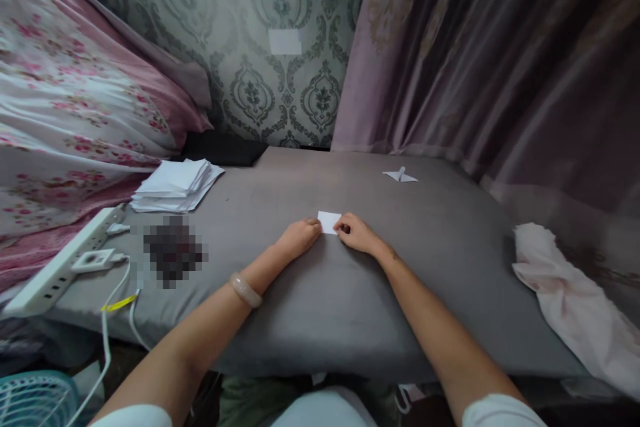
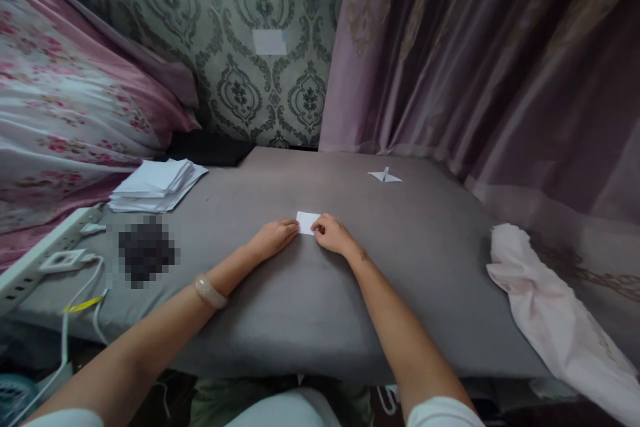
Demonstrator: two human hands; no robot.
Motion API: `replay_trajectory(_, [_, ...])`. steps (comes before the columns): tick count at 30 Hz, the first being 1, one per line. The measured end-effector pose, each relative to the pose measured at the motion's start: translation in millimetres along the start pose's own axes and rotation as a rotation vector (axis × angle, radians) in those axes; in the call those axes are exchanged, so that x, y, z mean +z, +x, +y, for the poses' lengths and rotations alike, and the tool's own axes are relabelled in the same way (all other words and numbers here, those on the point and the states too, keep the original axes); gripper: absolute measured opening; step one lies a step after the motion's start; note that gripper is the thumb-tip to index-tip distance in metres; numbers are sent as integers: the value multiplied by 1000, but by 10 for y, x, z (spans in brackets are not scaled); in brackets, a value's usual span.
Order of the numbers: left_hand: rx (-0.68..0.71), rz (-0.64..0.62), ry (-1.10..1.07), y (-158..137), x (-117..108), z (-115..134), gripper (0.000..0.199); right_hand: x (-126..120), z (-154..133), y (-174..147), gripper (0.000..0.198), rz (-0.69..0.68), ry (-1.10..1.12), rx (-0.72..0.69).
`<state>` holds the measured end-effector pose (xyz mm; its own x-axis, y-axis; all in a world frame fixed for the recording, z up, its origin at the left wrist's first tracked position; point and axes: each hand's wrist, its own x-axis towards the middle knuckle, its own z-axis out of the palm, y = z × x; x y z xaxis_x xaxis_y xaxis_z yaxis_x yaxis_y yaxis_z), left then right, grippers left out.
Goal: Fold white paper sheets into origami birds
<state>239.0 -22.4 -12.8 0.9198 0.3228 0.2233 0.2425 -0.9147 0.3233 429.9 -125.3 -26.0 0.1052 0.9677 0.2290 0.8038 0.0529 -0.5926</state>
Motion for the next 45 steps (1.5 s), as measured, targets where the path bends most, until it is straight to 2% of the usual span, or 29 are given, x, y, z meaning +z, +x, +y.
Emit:
replay_trajectory(7, [15, -41, 165, 201, -57, -80, 24, 70, -180, -82, 20, 80, -117, 19])
replay_trajectory(12, [19, -17, 187, 219, -39, -93, 25, 95, -240, -106, 18, 65, -153, 13])
replay_trajectory(14, [42, -18, 167, 196, -38, -121, 27, 81, -215, -64, 22, 124, -138, 50])
replay_trajectory(16, [69, -5, 137, 175, -40, -158, 30, 56, -155, 3, 27, 260, -101, 154])
replay_trajectory(17, [81, 4, 124, 167, -40, -175, 31, 43, -118, 38, 31, 276, -102, 185])
replay_trajectory(22, [101, 43, 77, 144, -13, -214, 29, 15, -12, 110, 26, 192, -97, 222])
replay_trajectory(25, [100, 62, 20, 126, 6, -225, 26, 11, -79, 56, 25, 152, -108, 232])
replay_trajectory(27, [98, 62, -14, 114, 8, -237, 27, -1, -147, 7, 31, 122, -120, 230])
replay_trajectory(29, [96, 59, -38, 107, 1, -249, 29, -21, -204, -34, 38, 52, -110, 159])
replay_trajectory(32, [83, 48, -46, 112, -17, -260, 31, -43, -249, -70, 36, -34, -102, 53])
replay_trajectory(37, [79, 51, -42, 143, -18, -266, 32, -25, -285, -84, 25, -67, -225, -53])
replay_trajectory(40, [80, 60, -48, 154, -10, -268, 33, -1, -320, -74, 29, -73, -313, -118])
replay_trajectory(45, [53, 58, -46, 167, -22, -253, 26, 22, -359, -39, 35, -5, -317, -88])
